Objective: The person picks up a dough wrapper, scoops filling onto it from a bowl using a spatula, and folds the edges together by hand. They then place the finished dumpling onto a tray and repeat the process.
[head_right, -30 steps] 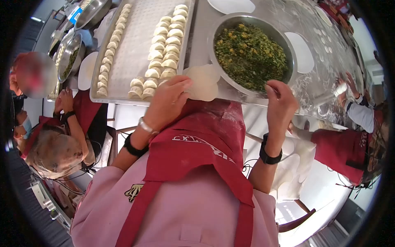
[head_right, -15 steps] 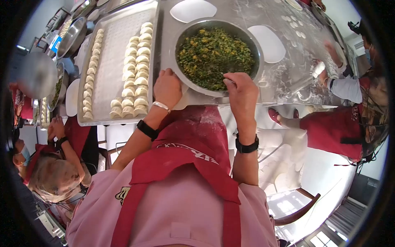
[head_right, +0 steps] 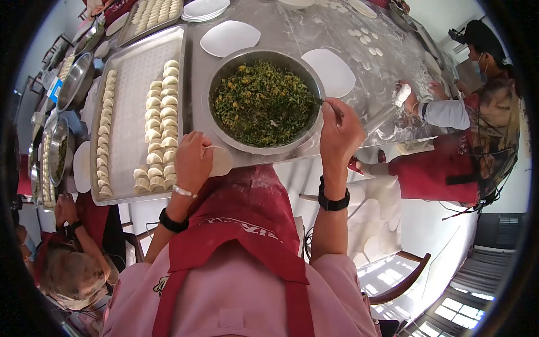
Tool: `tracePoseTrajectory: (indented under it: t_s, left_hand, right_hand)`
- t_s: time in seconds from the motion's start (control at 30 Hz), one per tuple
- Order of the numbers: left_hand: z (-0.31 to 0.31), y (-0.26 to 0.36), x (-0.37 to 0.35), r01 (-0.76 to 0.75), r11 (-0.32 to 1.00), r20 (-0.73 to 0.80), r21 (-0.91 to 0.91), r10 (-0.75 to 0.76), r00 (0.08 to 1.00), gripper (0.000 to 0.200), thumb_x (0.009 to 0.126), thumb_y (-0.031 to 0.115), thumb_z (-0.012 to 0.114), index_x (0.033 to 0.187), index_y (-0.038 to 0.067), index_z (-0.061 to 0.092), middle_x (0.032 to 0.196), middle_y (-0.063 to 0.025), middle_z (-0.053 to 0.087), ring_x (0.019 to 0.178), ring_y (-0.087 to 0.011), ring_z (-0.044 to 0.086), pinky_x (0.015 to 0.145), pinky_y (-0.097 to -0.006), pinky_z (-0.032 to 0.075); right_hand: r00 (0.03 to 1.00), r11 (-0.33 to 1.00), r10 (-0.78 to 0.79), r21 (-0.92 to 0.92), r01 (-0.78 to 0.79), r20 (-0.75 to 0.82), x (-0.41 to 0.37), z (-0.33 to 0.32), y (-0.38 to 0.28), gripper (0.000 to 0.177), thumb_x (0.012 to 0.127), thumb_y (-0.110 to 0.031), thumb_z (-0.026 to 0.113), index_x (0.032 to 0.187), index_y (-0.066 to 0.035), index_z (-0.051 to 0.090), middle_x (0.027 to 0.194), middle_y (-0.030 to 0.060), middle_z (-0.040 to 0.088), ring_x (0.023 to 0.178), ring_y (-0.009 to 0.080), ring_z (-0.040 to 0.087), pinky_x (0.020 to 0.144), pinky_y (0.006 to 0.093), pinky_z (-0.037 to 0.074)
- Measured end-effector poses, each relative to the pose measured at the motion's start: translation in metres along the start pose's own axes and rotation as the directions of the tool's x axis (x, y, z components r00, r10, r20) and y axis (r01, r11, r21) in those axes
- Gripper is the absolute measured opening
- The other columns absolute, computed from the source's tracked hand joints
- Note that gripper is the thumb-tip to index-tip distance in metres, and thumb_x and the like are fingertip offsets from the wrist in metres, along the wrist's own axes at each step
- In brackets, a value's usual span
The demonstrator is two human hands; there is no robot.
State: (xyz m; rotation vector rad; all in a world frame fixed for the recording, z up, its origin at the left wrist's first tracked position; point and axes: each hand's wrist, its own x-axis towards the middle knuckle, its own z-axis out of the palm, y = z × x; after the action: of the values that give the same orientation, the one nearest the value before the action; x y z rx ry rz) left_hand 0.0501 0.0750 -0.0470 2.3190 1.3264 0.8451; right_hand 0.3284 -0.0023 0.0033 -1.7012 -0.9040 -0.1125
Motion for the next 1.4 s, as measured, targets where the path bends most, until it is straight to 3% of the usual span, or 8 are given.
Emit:
tracePoseTrajectory:
  t_s: [0.1,0.17,0.4,0.57,0.7,0.93,1.17,1.4]
  left_hand:
    - [-0.017,-0.002,-0.005,0.039,0.984,0.014,-0.174,-0.037,0.999,0.008,0.078,0.002,0.063,0.084,0.001,0.057,0.085,-0.0126,0.063,0.082,-0.0315,0.064,0.071,-0.0428,0.051]
    - [-0.022,-0.003,-0.008,0.169,0.855,0.076,-0.49,-0.152,0.986,0.008,0.083,0.004,0.064,0.083,0.001,0.057,0.086,-0.0102,0.065,0.08,-0.0251,0.066,0.069,-0.0385,0.052]
    - [-0.04,-0.005,-0.015,0.541,-0.001,0.513,-0.841,-0.32,0.796,0.011,0.093,0.007,0.061,0.099,-0.001,0.056,0.102,-0.0103,0.068,0.088,-0.019,0.07,0.077,-0.0348,0.061]
    - [-0.034,-0.005,-0.031,0.557,-0.046,0.544,-0.829,-0.298,0.785,0.024,0.096,0.007,0.057,0.117,-0.004,0.054,0.108,-0.0137,0.067,0.096,-0.0219,0.07,0.082,-0.0362,0.062]
    - [-0.034,-0.005,-0.035,0.591,-0.164,0.613,-0.79,-0.182,0.769,0.032,0.098,0.008,0.055,0.126,-0.006,0.054,0.112,-0.015,0.067,0.1,-0.0241,0.069,0.085,-0.0378,0.06]
    - [-0.038,-0.003,-0.04,0.571,-0.265,0.613,-0.777,-0.109,0.783,0.033,0.101,0.012,0.051,0.13,-0.005,0.053,0.122,-0.0153,0.064,0.111,-0.0261,0.065,0.095,-0.0411,0.056]
    - [-0.042,-0.003,-0.041,0.591,-0.327,0.65,-0.738,-0.106,0.753,0.034,0.103,0.016,0.05,0.13,-0.004,0.053,0.125,-0.0151,0.062,0.114,-0.0263,0.064,0.095,-0.0434,0.056]
    - [-0.041,0.0,-0.041,0.594,-0.339,0.658,-0.73,-0.116,0.744,0.033,0.103,0.017,0.049,0.129,-0.004,0.055,0.124,-0.0154,0.063,0.113,-0.0263,0.064,0.095,-0.0437,0.056]
  right_hand:
    - [0.995,0.983,-0.077,-0.162,0.086,0.059,0.009,0.009,0.008,0.013,0.086,-0.01,0.071,0.097,-0.003,0.073,0.085,0.011,0.072,0.072,0.0196,0.067,0.069,0.0311,0.052]
    - [0.99,0.983,-0.086,-0.153,0.103,0.115,0.003,0.021,0.02,0.013,0.085,-0.01,0.07,0.096,-0.003,0.073,0.085,0.0124,0.071,0.072,0.023,0.067,0.069,0.0329,0.052]
    - [0.94,0.996,-0.019,-0.076,0.048,0.341,-0.035,0.033,0.009,0.012,0.085,-0.009,0.07,0.095,-0.003,0.072,0.084,0.0139,0.071,0.074,0.0255,0.069,0.068,0.0334,0.052]
    - [0.965,0.979,0.12,0.133,-0.154,0.233,-0.023,0.025,-0.018,0.009,0.086,-0.004,0.069,0.095,0.0,0.071,0.082,0.0081,0.072,0.077,0.0138,0.07,0.068,0.026,0.053]
    - [0.994,0.977,-0.075,0.205,0.057,0.082,-0.001,0.029,-0.039,0.01,0.087,-0.001,0.069,0.097,0.0,0.071,0.086,0.0079,0.072,0.078,0.0121,0.069,0.069,0.0239,0.052]
    - [0.928,0.975,-0.214,0.003,0.224,0.305,-0.022,0.052,-0.033,0.011,0.087,-0.004,0.069,0.097,-0.001,0.071,0.087,0.0095,0.07,0.072,0.0152,0.064,0.066,0.0286,0.05]
    - [0.96,0.971,0.046,0.212,-0.108,0.278,-0.054,0.072,-0.05,0.012,0.083,-0.004,0.07,0.094,0.0,0.07,0.08,0.0111,0.069,0.07,0.0165,0.066,0.066,0.0285,0.051]
    - [0.937,0.983,-0.096,0.183,0.035,0.335,-0.058,0.117,-0.035,0.009,0.085,-0.008,0.066,0.09,-0.001,0.069,0.078,0.0141,0.07,0.066,0.0207,0.07,0.063,0.033,0.054]
